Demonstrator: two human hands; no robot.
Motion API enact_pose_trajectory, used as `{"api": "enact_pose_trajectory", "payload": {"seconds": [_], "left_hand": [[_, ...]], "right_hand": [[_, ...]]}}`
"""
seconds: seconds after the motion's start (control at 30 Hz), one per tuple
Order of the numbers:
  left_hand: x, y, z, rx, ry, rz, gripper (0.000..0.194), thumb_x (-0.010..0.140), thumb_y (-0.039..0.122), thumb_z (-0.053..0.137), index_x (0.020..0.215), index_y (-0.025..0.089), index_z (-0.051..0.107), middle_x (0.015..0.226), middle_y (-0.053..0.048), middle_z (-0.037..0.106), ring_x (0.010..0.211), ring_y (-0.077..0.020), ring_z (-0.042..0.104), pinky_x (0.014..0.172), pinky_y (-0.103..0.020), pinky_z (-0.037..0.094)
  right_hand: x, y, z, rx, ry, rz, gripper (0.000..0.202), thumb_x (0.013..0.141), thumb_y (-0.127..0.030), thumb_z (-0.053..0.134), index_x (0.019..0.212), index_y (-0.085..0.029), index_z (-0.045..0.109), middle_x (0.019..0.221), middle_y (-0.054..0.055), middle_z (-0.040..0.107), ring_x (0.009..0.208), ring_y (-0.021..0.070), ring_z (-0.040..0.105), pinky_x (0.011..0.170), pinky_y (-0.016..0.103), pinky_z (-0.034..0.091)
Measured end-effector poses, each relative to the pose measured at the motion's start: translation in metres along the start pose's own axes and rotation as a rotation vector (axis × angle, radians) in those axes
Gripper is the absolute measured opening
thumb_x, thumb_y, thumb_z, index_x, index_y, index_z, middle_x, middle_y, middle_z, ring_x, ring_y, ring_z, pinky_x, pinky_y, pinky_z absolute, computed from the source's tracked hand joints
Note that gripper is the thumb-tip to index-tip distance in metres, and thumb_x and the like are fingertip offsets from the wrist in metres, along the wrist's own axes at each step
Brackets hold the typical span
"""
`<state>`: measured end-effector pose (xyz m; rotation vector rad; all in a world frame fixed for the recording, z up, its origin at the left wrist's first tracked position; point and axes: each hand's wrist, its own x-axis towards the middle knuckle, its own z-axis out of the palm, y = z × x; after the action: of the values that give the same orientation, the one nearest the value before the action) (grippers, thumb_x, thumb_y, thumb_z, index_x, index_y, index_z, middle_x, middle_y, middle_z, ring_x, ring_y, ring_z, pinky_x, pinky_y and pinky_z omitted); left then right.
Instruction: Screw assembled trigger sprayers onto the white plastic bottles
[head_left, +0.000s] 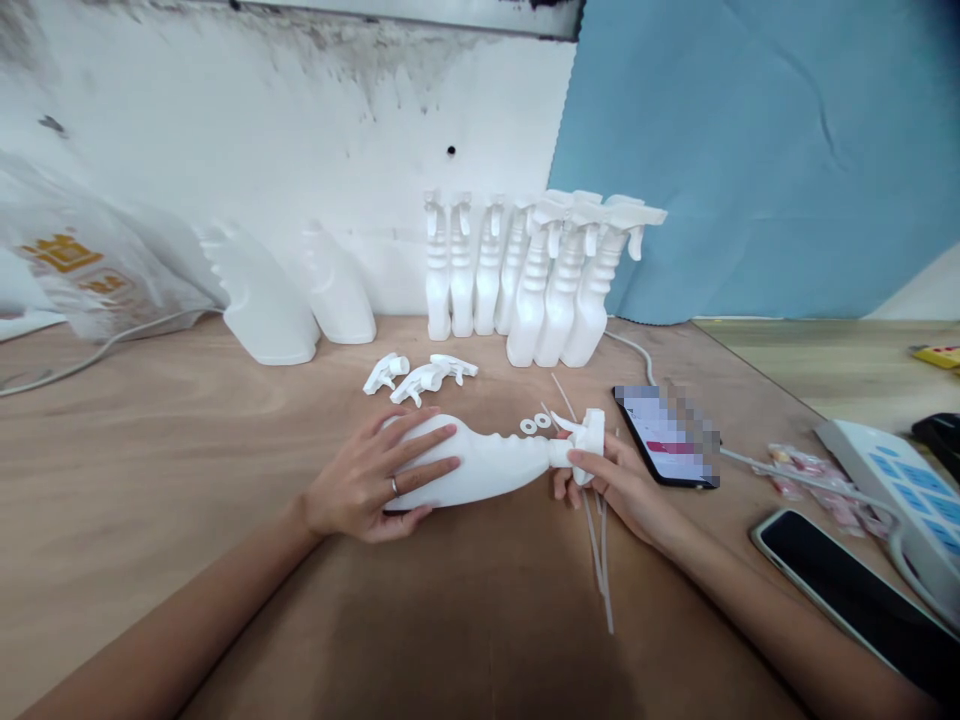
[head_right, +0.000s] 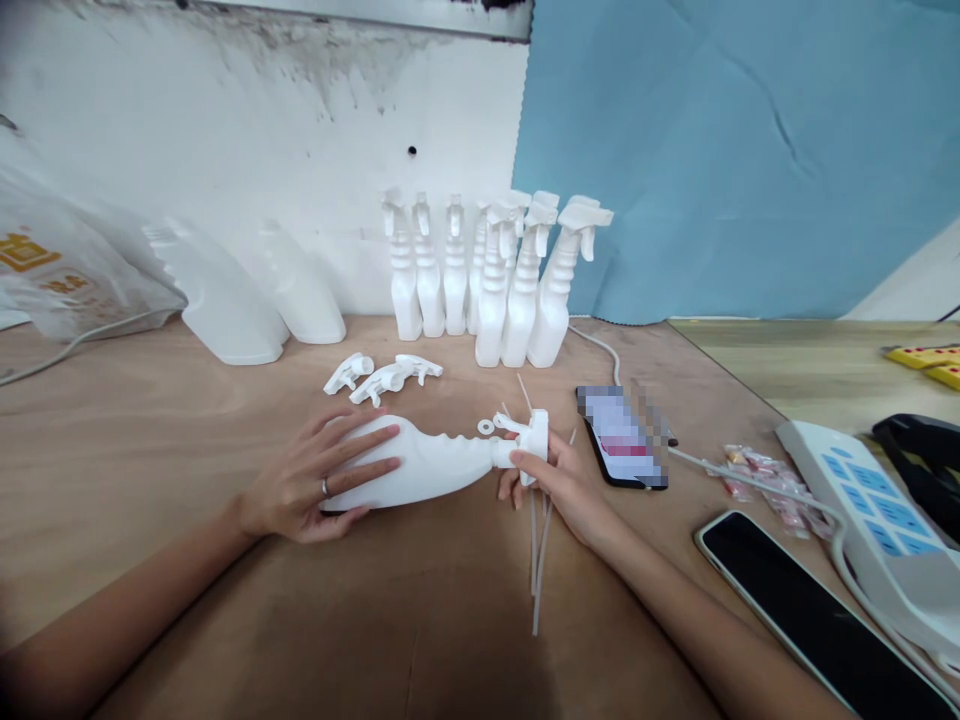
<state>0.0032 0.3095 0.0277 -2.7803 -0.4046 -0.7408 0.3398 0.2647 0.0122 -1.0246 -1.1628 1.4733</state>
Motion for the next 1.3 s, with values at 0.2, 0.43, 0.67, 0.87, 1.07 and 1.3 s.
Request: {"api": "enact_pose_trajectory", "payload": {"seconds": [0.2,0.43,0.67,0.87,1.07,1.3], "left_hand": [[-0.001,0.002,0.003,0.000,0.028,-0.024,0.052,0.087,0.023,0.061,0.139,0.022,0.052,0.147,-0.014,0.052,0.142,-0.0383,0.038,0.107,-0.057,0.037],[-0.001,0.004,0.003,-0.003,0.048,-0.023,0.055,0.087,0.022,0.061,0.140,0.023,0.050,0.147,-0.013,0.052,0.142,-0.0382,0.038,0.107,-0.057,0.039],[-0.001,0.005,0.004,-0.011,0.054,-0.016,0.053,0.086,0.021,0.061,0.139,0.022,0.052,0.146,-0.014,0.053,0.142,-0.0394,0.038,0.107,-0.058,0.038],[-0.001,0.006,0.003,-0.006,0.064,-0.011,0.053,0.085,0.021,0.062,0.138,0.021,0.052,0.146,-0.014,0.053,0.142,-0.0394,0.038,0.107,-0.058,0.038],[0.000,0.006,0.002,0.009,0.056,-0.017,0.052,0.086,0.021,0.061,0.138,0.022,0.052,0.145,-0.013,0.053,0.142,-0.0389,0.038,0.108,-0.057,0.037],[-0.001,0.006,0.004,0.001,0.046,-0.010,0.053,0.086,0.021,0.062,0.138,0.021,0.051,0.146,-0.015,0.052,0.142,-0.0404,0.037,0.107,-0.059,0.037]], "right_hand": [[-0.002,-0.003,0.005,-0.001,-0.048,-0.067,0.044,0.082,-0.033,0.076,0.115,-0.020,0.051,0.078,0.003,0.067,0.066,0.0172,0.061,0.054,0.027,0.046],[-0.006,0.001,0.003,-0.127,0.004,-0.113,0.041,0.090,-0.044,0.067,0.117,-0.024,0.044,0.068,-0.002,0.066,0.052,0.0146,0.056,0.049,0.026,0.042],[-0.012,-0.004,0.006,-0.228,0.061,-0.137,0.044,0.090,-0.046,0.067,0.119,-0.025,0.043,0.072,-0.003,0.065,0.046,0.0125,0.054,0.046,0.025,0.040],[-0.015,-0.006,0.011,-0.237,0.081,-0.154,0.046,0.089,-0.043,0.069,0.121,-0.027,0.041,0.074,-0.004,0.066,0.049,0.0117,0.054,0.051,0.026,0.045],[-0.015,-0.005,0.012,-0.232,0.076,-0.164,0.051,0.086,-0.042,0.073,0.123,-0.028,0.039,0.081,-0.002,0.068,0.056,0.0148,0.061,0.053,0.027,0.048],[-0.016,-0.003,0.014,-0.216,0.080,-0.176,0.050,0.087,-0.039,0.073,0.122,-0.028,0.038,0.078,-0.004,0.067,0.051,0.0125,0.059,0.052,0.026,0.048]]}}
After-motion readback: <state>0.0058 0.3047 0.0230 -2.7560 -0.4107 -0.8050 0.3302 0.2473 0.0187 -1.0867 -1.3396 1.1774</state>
